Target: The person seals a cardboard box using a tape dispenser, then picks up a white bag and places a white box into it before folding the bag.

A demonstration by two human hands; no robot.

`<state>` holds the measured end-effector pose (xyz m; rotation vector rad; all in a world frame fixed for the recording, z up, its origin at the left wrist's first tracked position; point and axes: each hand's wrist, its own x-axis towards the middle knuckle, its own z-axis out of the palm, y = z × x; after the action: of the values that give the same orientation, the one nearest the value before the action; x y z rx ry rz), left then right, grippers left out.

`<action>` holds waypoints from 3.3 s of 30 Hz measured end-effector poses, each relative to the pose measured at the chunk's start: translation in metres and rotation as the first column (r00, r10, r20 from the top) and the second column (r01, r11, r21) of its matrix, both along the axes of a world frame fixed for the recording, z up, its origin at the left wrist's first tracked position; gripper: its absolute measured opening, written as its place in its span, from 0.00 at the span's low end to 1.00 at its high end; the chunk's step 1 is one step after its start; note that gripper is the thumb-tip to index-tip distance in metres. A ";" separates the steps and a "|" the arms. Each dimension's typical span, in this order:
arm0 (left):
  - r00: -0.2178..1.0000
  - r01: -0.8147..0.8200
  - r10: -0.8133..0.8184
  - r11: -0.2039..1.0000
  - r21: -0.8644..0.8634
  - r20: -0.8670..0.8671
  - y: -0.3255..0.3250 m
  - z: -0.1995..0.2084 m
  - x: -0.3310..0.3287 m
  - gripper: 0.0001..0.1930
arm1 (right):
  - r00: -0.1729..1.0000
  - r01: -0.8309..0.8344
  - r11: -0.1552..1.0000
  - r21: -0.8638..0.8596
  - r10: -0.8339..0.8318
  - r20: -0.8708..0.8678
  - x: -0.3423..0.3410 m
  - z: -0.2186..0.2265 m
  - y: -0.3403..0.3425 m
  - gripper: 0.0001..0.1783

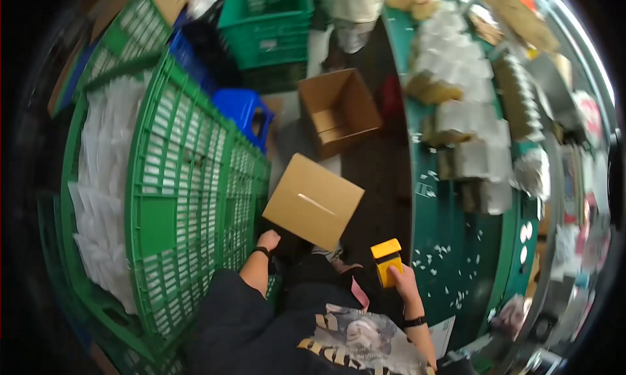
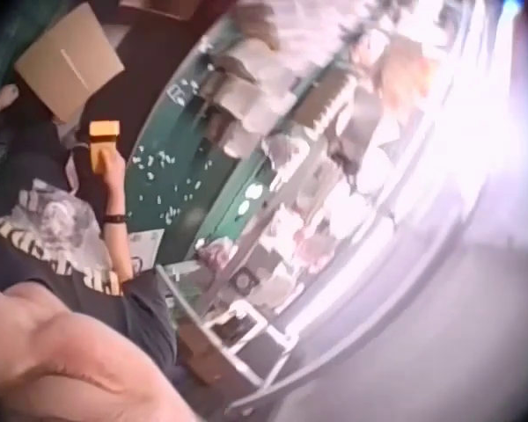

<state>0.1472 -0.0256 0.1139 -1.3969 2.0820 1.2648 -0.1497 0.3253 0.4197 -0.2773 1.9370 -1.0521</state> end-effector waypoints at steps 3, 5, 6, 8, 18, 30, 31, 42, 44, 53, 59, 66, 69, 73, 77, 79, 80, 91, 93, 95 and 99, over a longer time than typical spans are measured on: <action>0.999 -0.037 0.036 0.989 -0.143 -0.007 -0.006 -0.016 -0.018 0.21 | 0.995 0.078 0.997 0.027 -0.080 0.064 -0.005 -0.069 0.015 0.20; 0.999 -0.048 0.041 0.933 -0.357 -0.027 0.000 -0.029 -0.021 0.32 | 0.993 0.040 0.993 0.111 -0.052 0.109 -0.003 -0.108 0.016 0.20; 0.999 -0.045 0.035 0.872 -0.487 -0.031 -0.005 -0.041 -0.012 0.39 | 0.992 0.035 0.987 0.157 -0.053 0.113 0.008 -0.134 0.008 0.21; 0.996 -0.042 0.073 0.863 -0.504 0.043 -0.018 -0.047 -0.025 0.48 | 0.990 0.015 0.971 0.238 -0.048 0.131 0.006 -0.174 0.014 0.21; 0.962 -0.129 0.229 0.859 -0.495 0.146 0.010 -0.079 -0.070 0.52 | 0.953 0.116 0.954 0.278 -0.186 0.241 0.013 -0.238 0.064 0.21; 0.940 -0.265 0.311 0.925 -0.273 0.142 0.145 -0.066 -0.140 0.54 | 0.987 0.047 0.978 0.203 -0.077 0.140 -0.017 -0.207 0.049 0.23; 0.939 -0.280 0.320 0.925 -0.257 0.128 0.161 -0.066 -0.142 0.53 | 0.997 -0.010 0.971 0.238 -0.009 0.077 -0.023 -0.197 0.043 0.24; 0.974 0.227 -0.212 0.896 0.382 -0.082 0.197 -0.107 -0.138 0.25 | 0.992 -0.094 0.961 0.261 0.069 0.103 -0.017 -0.232 0.031 0.27; 0.690 0.656 -0.488 0.733 0.178 -0.534 0.174 -0.128 -0.094 0.20 | 0.976 -0.214 0.977 0.019 0.215 -0.027 -0.018 -0.229 -0.009 0.23; 0.810 -0.173 0.433 0.822 0.543 -0.397 0.070 0.021 -0.150 0.16 | 0.946 -0.325 0.945 -0.049 0.325 0.009 -0.017 -0.228 -0.069 0.25; 0.720 0.043 0.469 0.704 0.708 -0.511 0.046 0.077 -0.148 0.14 | 0.872 -0.485 0.875 0.002 0.484 -0.077 -0.013 -0.221 -0.101 0.26; 0.795 0.064 0.433 0.636 0.769 -0.424 0.026 0.071 -0.144 0.12 | 0.850 -0.520 0.853 0.038 0.521 -0.082 -0.012 -0.229 -0.115 0.27; 0.827 0.045 0.366 0.713 0.700 -0.427 0.022 0.074 -0.146 0.11 | 0.837 -0.535 0.843 0.055 0.538 -0.100 -0.015 -0.230 -0.120 0.27; 0.817 -0.016 0.349 0.810 0.586 -0.459 0.025 0.084 -0.149 0.10 | 0.806 -0.565 0.823 0.058 0.566 -0.175 -0.016 -0.227 -0.126 0.27; 0.792 0.024 0.291 0.864 0.503 -0.537 0.025 0.102 -0.152 0.10 | 0.757 -0.589 0.807 -0.040 0.534 -0.377 -0.016 -0.235 -0.115 0.27; 0.783 -0.037 0.362 0.839 0.542 -0.506 0.023 0.119 -0.155 0.09 | 0.735 -0.600 0.796 -0.078 0.511 -0.445 -0.017 -0.233 -0.116 0.27; 0.779 -0.072 0.395 0.828 0.557 -0.487 0.020 0.124 -0.154 0.08 | 0.711 -0.618 0.776 -0.128 0.482 -0.512 -0.018 -0.231 -0.122 0.27; 0.760 -0.002 0.242 0.929 0.371 -0.603 0.027 0.107 -0.148 0.05 | 0.680 -0.643 0.762 -0.072 0.524 -0.513 -0.009 -0.244 -0.109 0.28; 0.780 -0.021 0.280 0.906 0.423 -0.560 0.031 0.101 -0.143 0.05 | 0.722 -0.610 0.791 -0.047 0.530 -0.444 0.003 -0.246 -0.095 0.28; 0.807 0.013 0.238 0.908 0.418 -0.540 0.031 0.094 -0.141 0.04 | 0.732 -0.601 0.800 -0.009 0.545 -0.408 0.010 -0.247 -0.085 0.27; 0.803 -0.221 0.476 0.796 0.564 -0.357 -0.002 0.081 -0.126 0.04 | 0.759 -0.546 0.827 0.131 0.555 -0.342 0.017 -0.241 -0.044 0.26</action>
<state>0.0210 -0.0277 0.1953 -1.3564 1.5667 2.3319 -0.1323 0.2812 0.1790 -1.0332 1.9946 -0.6019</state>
